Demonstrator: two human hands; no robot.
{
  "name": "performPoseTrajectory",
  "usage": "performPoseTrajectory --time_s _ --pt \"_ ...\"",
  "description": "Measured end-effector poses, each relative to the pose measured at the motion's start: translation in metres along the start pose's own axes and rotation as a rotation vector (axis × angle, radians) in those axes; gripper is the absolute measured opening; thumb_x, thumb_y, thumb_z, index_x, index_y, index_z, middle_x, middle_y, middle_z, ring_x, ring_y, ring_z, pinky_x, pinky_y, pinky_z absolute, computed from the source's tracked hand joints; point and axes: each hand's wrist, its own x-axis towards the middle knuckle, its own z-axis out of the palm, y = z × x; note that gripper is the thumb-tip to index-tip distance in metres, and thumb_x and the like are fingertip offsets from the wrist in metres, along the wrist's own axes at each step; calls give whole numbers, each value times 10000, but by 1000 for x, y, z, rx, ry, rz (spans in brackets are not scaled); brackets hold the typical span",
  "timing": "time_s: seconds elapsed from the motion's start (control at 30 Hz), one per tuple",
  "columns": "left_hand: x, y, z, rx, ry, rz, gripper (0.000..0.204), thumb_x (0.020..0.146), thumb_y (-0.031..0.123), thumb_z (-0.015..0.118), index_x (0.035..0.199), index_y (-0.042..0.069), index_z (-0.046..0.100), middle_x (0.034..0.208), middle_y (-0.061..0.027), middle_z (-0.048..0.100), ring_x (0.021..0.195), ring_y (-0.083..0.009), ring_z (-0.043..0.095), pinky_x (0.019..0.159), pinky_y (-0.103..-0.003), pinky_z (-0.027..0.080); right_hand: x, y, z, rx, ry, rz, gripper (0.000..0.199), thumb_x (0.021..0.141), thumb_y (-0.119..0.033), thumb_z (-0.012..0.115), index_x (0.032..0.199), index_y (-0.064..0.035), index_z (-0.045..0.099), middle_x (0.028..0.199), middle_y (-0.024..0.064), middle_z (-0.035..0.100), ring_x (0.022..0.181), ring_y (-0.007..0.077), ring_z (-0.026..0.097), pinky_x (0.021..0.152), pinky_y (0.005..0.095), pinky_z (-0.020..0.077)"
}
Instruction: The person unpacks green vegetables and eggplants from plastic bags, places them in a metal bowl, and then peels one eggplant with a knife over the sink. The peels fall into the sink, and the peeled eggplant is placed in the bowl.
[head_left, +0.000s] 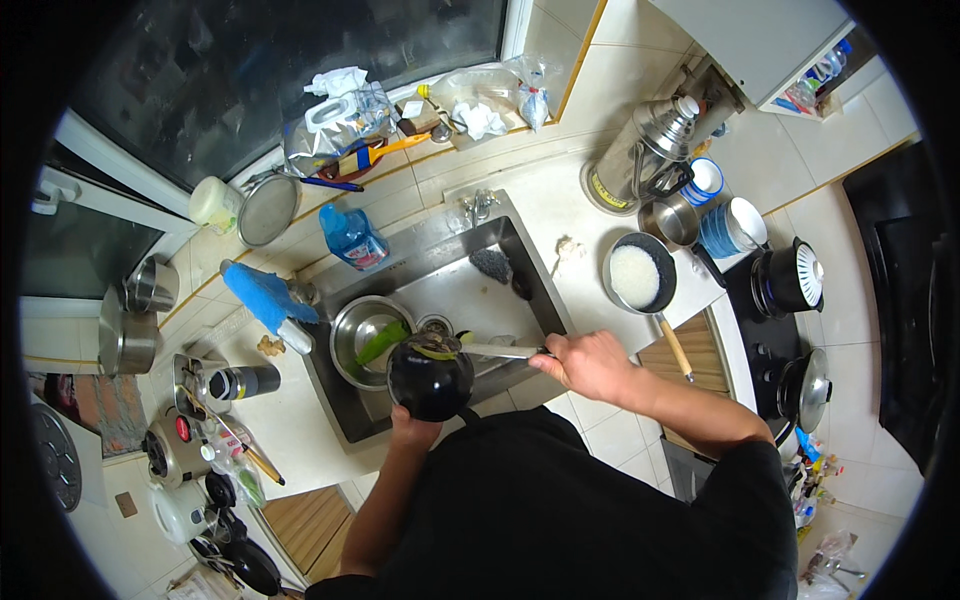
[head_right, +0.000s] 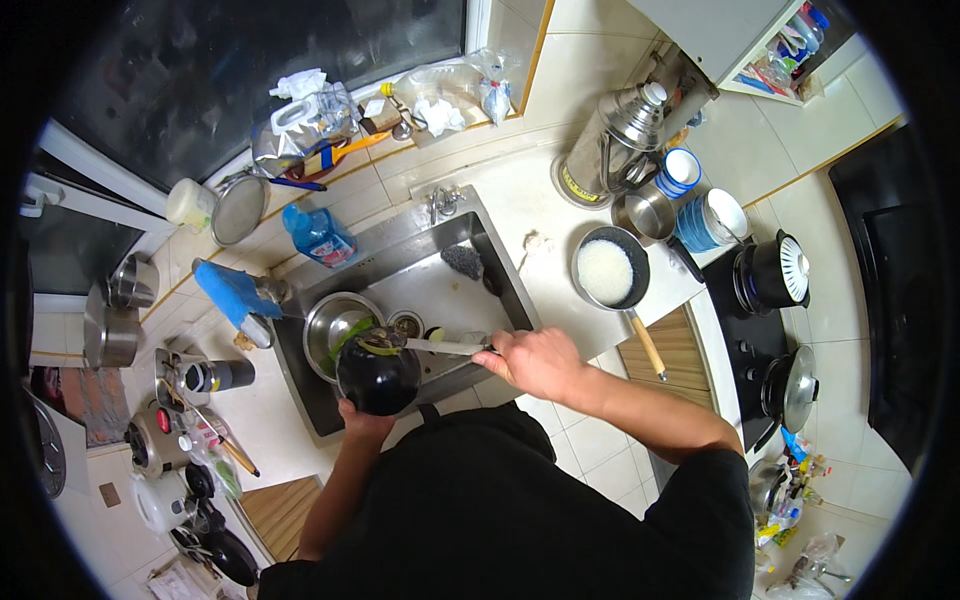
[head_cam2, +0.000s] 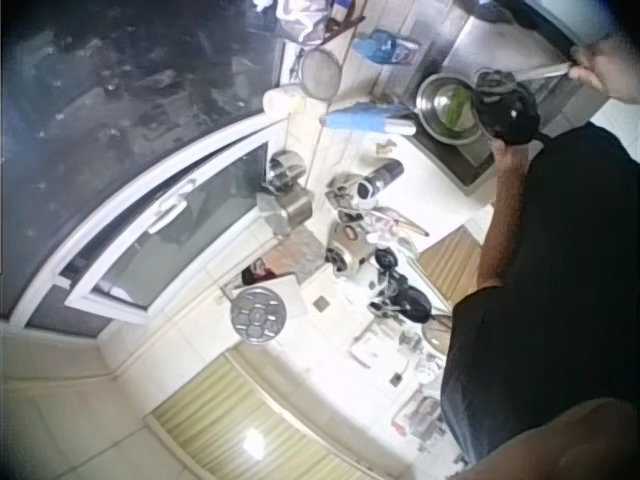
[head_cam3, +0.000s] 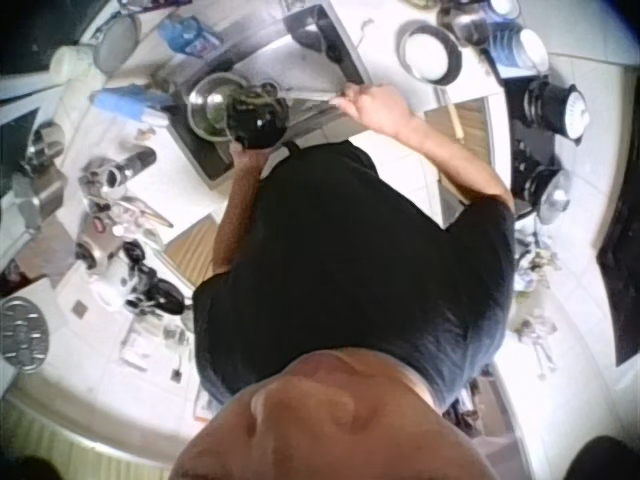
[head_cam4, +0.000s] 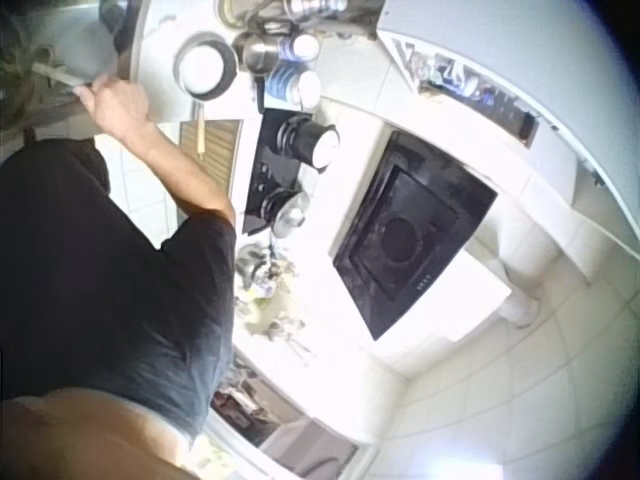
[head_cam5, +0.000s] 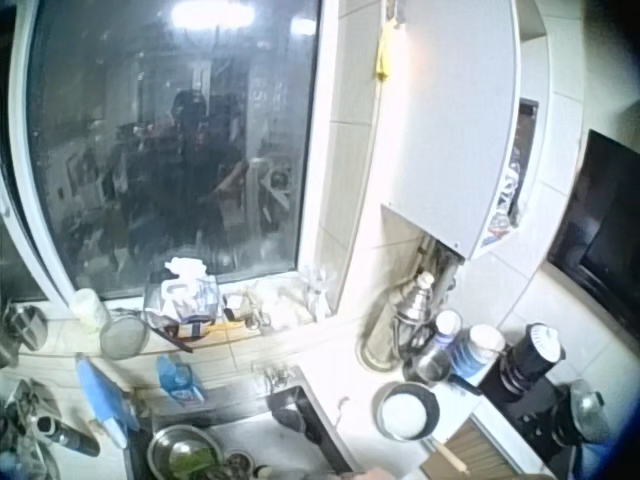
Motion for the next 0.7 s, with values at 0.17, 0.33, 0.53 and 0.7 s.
performPoseTrajectory --time_s 0.17,0.33,0.53,0.7 --pt "11 -3 -3 -120 -34 -26 1066 738 774 603 1540 123 339 1496 -189 451 1327 -440 493 1122 -616 393 -1 1 2 -57 17 -33 552 1020 -557 455 890 -54 643 629 145 651 592 381 656 542 481 521" --pt "21 -5 10 -277 -197 -125 1108 746 846 523 1537 93 332 1453 -261 475 1237 -501 552 1023 -610 487 -1 12 15 99 -146 30 543 1030 -550 438 903 -62 637 674 158 665 651 405 661 602 508 527" --pt "32 -13 11 -587 -281 -351 1133 757 873 511 1496 24 381 1411 -312 485 1161 -511 593 937 -577 548 -6 25 31 132 -97 21 525 1033 -536 441 899 -63 625 681 165 666 666 403 663 615 514 521" --pt "42 -28 13 -750 -268 -483 1082 791 836 530 1473 6 405 1383 -329 495 1142 -505 602 948 -560 552 -8 36 57 144 -74 67 525 1034 -535 436 904 -59 617 698 172 674 680 400 670 626 514 520"
